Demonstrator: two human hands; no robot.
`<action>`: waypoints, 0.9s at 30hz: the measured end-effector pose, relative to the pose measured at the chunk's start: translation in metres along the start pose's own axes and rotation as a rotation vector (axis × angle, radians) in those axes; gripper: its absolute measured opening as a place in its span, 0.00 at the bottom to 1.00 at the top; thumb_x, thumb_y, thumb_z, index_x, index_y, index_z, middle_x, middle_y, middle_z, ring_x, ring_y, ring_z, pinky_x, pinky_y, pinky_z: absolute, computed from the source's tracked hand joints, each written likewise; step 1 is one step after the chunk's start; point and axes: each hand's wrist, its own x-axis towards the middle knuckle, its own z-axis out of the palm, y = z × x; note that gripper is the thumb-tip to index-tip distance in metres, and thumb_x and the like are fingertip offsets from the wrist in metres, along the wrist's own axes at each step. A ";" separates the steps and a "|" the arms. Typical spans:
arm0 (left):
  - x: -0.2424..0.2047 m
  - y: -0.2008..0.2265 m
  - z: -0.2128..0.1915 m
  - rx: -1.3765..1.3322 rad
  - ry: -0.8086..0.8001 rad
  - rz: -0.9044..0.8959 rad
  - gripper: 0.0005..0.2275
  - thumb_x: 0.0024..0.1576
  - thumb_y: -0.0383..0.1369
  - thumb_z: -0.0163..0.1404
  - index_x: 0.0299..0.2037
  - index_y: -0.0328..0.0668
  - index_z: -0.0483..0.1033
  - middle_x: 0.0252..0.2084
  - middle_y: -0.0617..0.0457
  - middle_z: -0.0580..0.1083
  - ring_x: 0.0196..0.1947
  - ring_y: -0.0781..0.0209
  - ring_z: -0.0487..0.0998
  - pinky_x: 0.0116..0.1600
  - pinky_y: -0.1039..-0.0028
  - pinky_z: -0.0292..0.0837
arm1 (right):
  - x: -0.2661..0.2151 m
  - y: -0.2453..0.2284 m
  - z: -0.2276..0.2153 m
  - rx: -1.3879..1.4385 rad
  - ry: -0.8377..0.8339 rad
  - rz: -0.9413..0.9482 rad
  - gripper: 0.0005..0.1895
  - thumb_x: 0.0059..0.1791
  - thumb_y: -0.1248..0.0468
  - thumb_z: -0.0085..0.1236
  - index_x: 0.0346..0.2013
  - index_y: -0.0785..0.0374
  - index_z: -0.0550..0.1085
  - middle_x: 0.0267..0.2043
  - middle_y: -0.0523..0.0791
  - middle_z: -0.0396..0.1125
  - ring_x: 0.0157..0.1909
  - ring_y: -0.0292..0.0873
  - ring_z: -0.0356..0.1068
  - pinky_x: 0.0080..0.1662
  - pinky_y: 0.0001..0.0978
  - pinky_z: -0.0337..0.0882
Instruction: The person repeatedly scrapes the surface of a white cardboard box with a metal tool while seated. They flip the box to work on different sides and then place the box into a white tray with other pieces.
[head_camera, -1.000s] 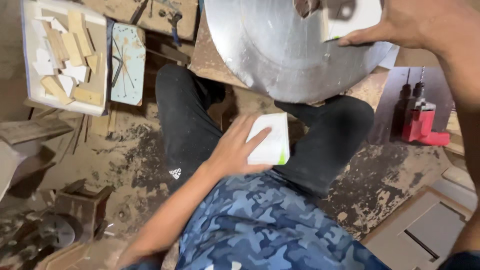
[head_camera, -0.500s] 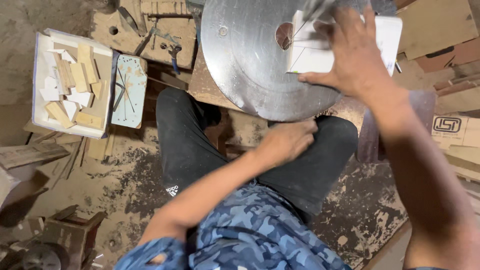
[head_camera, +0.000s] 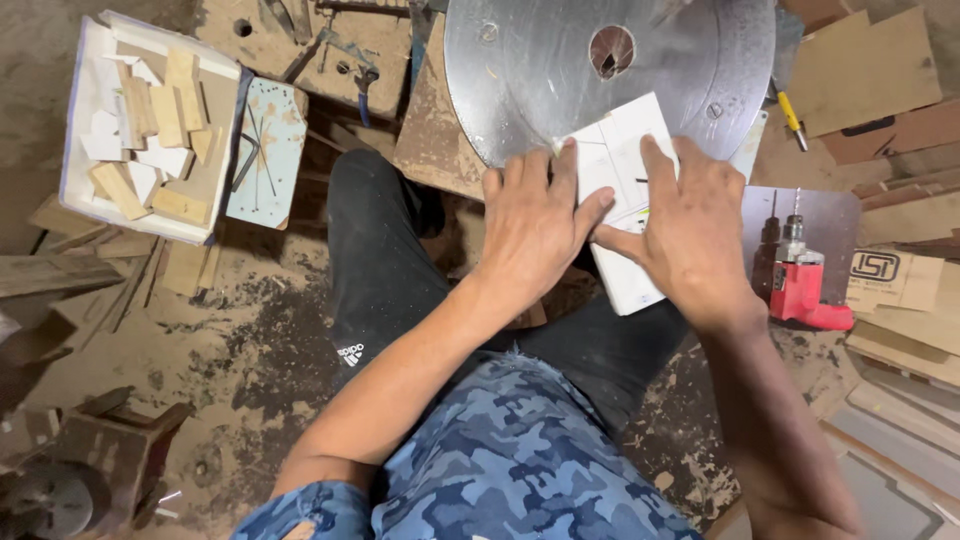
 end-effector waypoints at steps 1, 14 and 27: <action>0.000 -0.002 -0.001 0.016 -0.022 -0.009 0.29 0.63 0.48 0.51 0.61 0.23 0.71 0.49 0.40 0.73 0.49 0.46 0.70 0.52 0.55 0.60 | -0.002 0.000 -0.004 0.039 -0.056 0.024 0.43 0.45 0.48 0.68 0.64 0.74 0.66 0.58 0.61 0.63 0.56 0.64 0.62 0.57 0.56 0.60; 0.017 -0.023 0.013 0.009 -0.165 0.256 0.50 0.47 0.58 0.61 0.66 0.16 0.57 0.72 0.24 0.52 0.71 0.31 0.56 0.70 0.40 0.54 | -0.024 0.014 0.017 0.296 0.099 0.043 0.17 0.49 0.64 0.68 0.52 0.58 0.80 0.55 0.53 0.65 0.52 0.54 0.66 0.53 0.41 0.69; 0.014 -0.025 0.009 0.172 -0.383 0.256 0.51 0.40 0.63 0.60 0.71 0.43 0.53 0.73 0.30 0.48 0.74 0.32 0.46 0.68 0.22 0.34 | -0.029 0.017 0.030 0.431 0.070 0.008 0.19 0.48 0.63 0.72 0.54 0.58 0.80 0.52 0.49 0.66 0.48 0.45 0.70 0.48 0.36 0.73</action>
